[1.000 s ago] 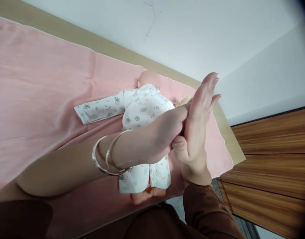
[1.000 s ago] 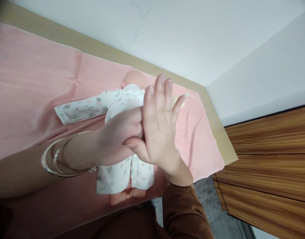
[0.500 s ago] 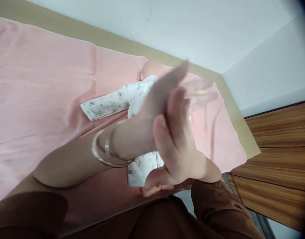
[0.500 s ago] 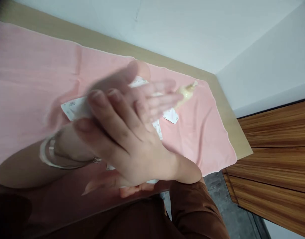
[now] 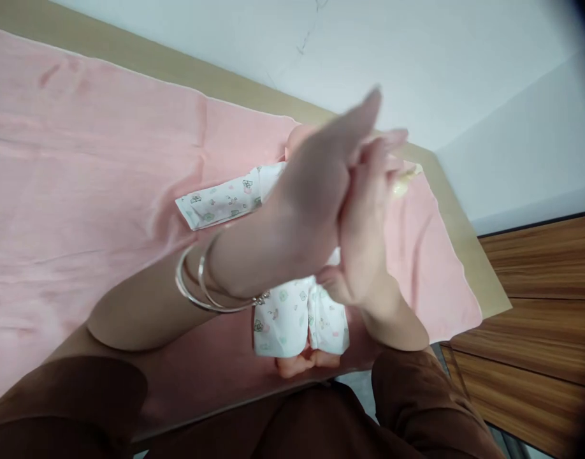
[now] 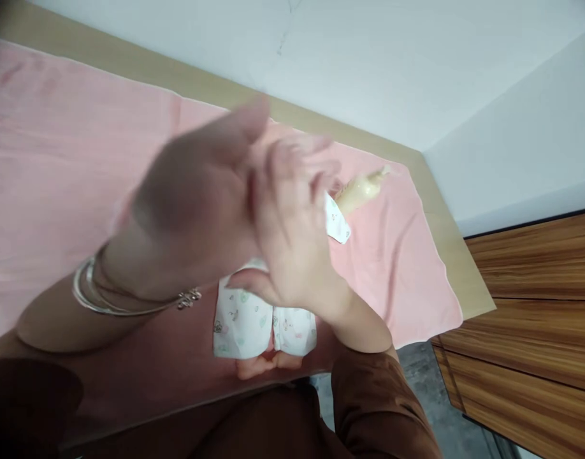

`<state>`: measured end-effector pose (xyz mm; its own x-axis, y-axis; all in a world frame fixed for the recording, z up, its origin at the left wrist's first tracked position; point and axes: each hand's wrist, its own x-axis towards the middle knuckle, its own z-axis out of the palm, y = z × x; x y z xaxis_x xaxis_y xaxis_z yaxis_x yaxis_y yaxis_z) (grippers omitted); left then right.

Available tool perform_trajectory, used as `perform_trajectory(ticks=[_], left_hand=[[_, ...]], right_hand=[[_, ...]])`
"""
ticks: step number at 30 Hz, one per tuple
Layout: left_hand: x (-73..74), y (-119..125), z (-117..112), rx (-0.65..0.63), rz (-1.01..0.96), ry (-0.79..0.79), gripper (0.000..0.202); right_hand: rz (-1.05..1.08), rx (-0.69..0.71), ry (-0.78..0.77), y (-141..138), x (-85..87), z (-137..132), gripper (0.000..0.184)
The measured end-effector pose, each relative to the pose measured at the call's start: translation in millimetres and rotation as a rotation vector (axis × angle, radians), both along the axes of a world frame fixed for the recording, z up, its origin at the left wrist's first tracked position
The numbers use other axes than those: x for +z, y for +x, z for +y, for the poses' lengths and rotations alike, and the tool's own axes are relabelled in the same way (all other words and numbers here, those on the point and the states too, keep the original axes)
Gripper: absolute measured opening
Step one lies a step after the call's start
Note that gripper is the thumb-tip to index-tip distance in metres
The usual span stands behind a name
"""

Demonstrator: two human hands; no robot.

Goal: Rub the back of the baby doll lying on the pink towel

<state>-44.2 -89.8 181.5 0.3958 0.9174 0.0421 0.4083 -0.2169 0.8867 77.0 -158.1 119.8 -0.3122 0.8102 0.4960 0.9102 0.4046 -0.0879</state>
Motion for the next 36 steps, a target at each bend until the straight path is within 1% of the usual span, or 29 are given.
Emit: perform_trajectory(ticks=[2, 3, 4, 5, 6, 7, 9, 11, 12, 13, 15, 16, 17, 18, 20, 22, 25, 27, 29, 30, 32, 34, 36], left_hand=[[5.4, -5, 16, -0.107, -0.172, -0.128, 0.082], [4.1, -4, 25, -0.125, -0.28, -0.197, 0.079], [-0.3, -1, 34, -0.113, -0.384, -0.251, 0.075], [-7.7, 4, 43, -0.078, -0.477, -0.285, 0.069], [-17.7, 11, 53, -0.025, -0.546, -0.284, 0.061], [-29.7, 19, 63, -0.016, -0.628, -0.306, 0.053], [-56.7, 36, 81, 0.04, -0.709, -0.302, 0.037], [-82.7, 50, 95, 0.102, -0.705, -0.316, 0.026], [-94.2, 55, 100, 0.118, -0.681, -0.282, 0.024], [-104.5, 59, 104, 0.1, -0.636, -0.202, 0.023], [-121.6, 63, 107, 0.089, -0.526, -0.093, 0.025], [-128.4, 65, 108, 0.12, -0.475, -0.067, 0.024], [-133.9, 66, 109, 0.199, -0.453, -0.032, 0.021], [-138.2, 68, 109, 0.234, -0.443, -0.02, 0.02], [-143.3, 71, 109, 0.282, -0.436, 0.016, 0.026], [-144.9, 73, 107, 0.28, -0.41, 0.064, 0.028], [-146.0, 72, 102, 0.277, -0.365, 0.119, 0.025], [-148.7, 71, 99, 0.275, -0.348, 0.15, 0.023], [-153.3, 71, 97, 0.268, -0.307, 0.217, 0.02], [-156.0, 71, 96, 0.266, -0.28, 0.252, 0.019], [-161.4, 72, 97, 0.254, -0.235, 0.305, 0.018], [-166.3, 72, 97, 0.251, -0.217, 0.33, 0.016], [-170.8, 69, 96, 0.242, -0.211, 0.364, 0.018]], right_hand=[[-0.009, 0.119, -0.061, -2, -5.5, -1, 0.088], [-0.013, 0.144, -0.084, 0, -6.3, -1, 0.088], [-0.003, 0.147, -0.096, 4, -6.4, 0, 0.084], [0.021, 0.147, -0.103, 8, -6.3, 3, 0.077], [0.053, 0.125, -0.13, 14, -6.9, 7, 0.069], [0.101, 0.1, -0.165, 19, -8.6, 13, 0.063], [0.184, 0.049, -0.278, 29, -16.8, 28, 0.057], [0.204, -0.024, -0.344, 35, -30.7, 45, 0.056], [0.2, -0.048, -0.368, 38, -39.0, 54, 0.056], [0.182, -0.06, -0.383, 40, -47.5, 62, 0.055], [0.14, -0.078, -0.356, 46, -63.2, 78, 0.052], [0.137, -0.091, -0.342, 51, -69.7, 85, 0.052], [0.158, -0.101, -0.34, 56, -75.0, 91, 0.053], [0.198, -0.128, -0.333, 61, -79.3, 97, 0.054], [0.296, -0.212, -0.317, 70, -84.9, 104, 0.058], [0.322, -0.267, -0.307, 72, -87.4, 105, 0.06], [0.247, -0.384, -0.25, 60, -87.1, 97, 0.06], [0.172, -0.513, -0.18, 46, -85.5, 90, 0.059], [0.105, -0.559, -0.152, 36, -83.9, 86, 0.059], [0.089, -0.546, -0.147, 35, -83.5, 86, 0.058], [0.088, -0.461, -0.154, 40, -84.3, 90, 0.055], [0.114, -0.329, -0.178, 53, -87.3, 96, 0.055], [0.156, -0.208, -0.196, 70, -92.2, 101, 0.06]])
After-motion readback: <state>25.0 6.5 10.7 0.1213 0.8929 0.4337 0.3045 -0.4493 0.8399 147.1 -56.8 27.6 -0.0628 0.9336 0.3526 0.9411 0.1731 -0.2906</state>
